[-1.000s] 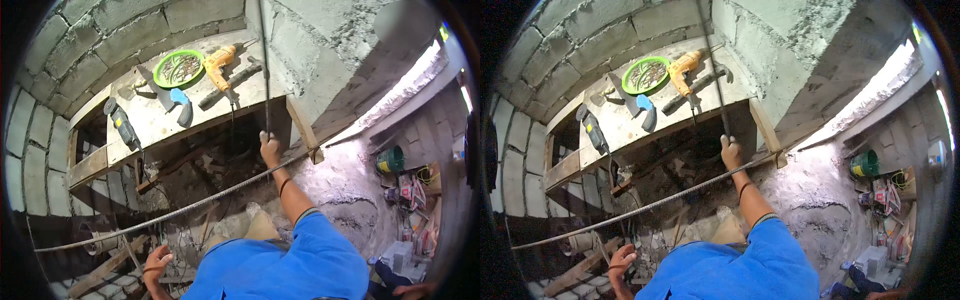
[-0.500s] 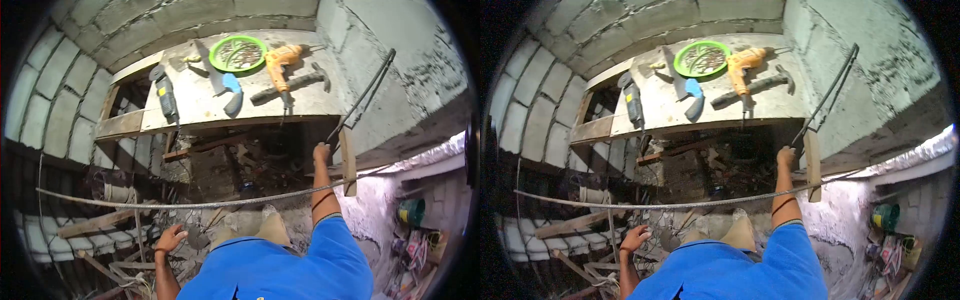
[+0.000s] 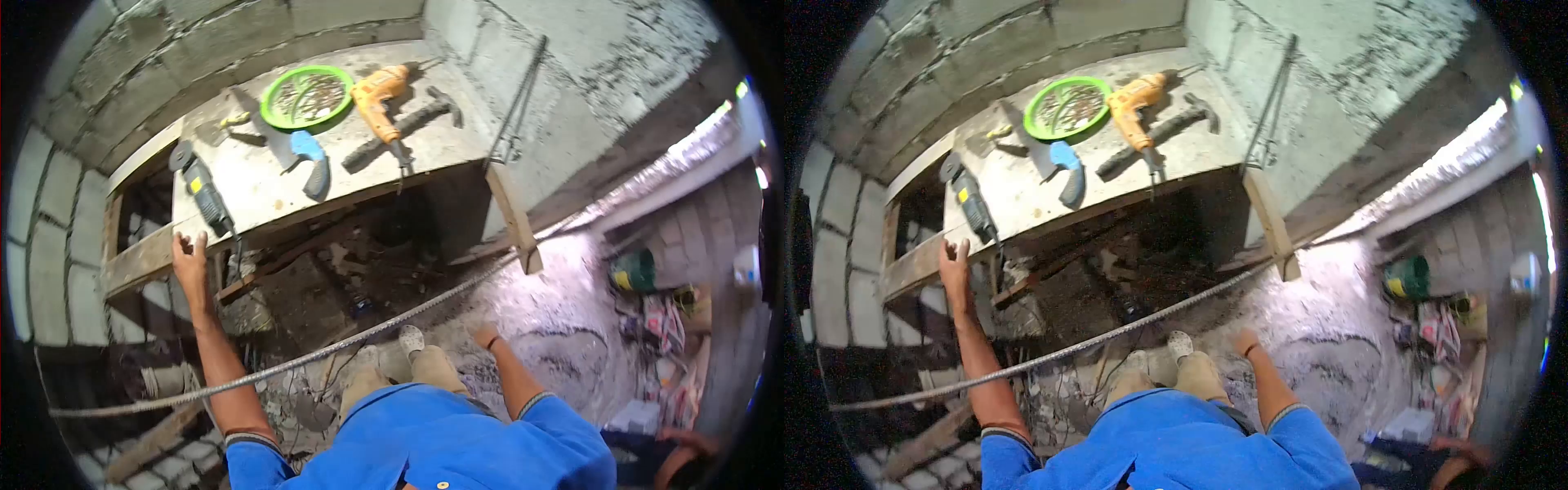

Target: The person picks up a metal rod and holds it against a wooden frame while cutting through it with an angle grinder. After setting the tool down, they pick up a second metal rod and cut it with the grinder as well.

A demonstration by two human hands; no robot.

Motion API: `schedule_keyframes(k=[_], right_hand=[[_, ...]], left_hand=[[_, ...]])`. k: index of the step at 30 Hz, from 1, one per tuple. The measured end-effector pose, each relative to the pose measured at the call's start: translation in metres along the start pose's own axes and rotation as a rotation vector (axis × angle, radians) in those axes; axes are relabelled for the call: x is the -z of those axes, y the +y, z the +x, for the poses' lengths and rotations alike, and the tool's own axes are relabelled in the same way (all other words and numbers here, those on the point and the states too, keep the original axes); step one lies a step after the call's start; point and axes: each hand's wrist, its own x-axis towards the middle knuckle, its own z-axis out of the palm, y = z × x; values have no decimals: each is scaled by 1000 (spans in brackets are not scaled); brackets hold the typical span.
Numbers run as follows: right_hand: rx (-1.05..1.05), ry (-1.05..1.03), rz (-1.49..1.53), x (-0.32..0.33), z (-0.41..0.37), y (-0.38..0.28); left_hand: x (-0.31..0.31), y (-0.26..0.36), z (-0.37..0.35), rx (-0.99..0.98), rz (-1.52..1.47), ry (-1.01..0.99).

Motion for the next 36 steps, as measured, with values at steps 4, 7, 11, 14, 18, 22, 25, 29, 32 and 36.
schedule_keyframes(k=[4, 7, 11, 14, 18, 22, 25, 29, 32, 36], right_hand=[[-336, 53, 250, 23, -197, -20], [-564, 28, 262, -12, -284, -12], [-726, 57, 282, -60, -352, -27], [-712, -45, 438, -71, -356, -43], [-807, -229, 795, -68, -335, -40], [-531, -98, 485, -46, -289, 3], [-141, -30, 169, -14, -238, 43], [-89, -78, 252, 90, -159, -9], [248, -309, 384, 156, -123, -66], [555, -545, 509, 154, -111, -130]], left_hand=[[-67, -31, 77, -54, 259, -14], [-89, -6, 77, 17, 476, -52], [-101, -8, 92, 84, 557, 33], [-107, -39, 136, -1, 560, 10], [-46, -41, 124, 289, -674, -360], [20, -21, 25, 65, -691, -244], [68, -3, -71, 104, -613, -131], [110, -39, -211, 166, -327, -64], [115, 3, -337, 370, -260, -142], [85, 27, -444, 547, -218, -520]])
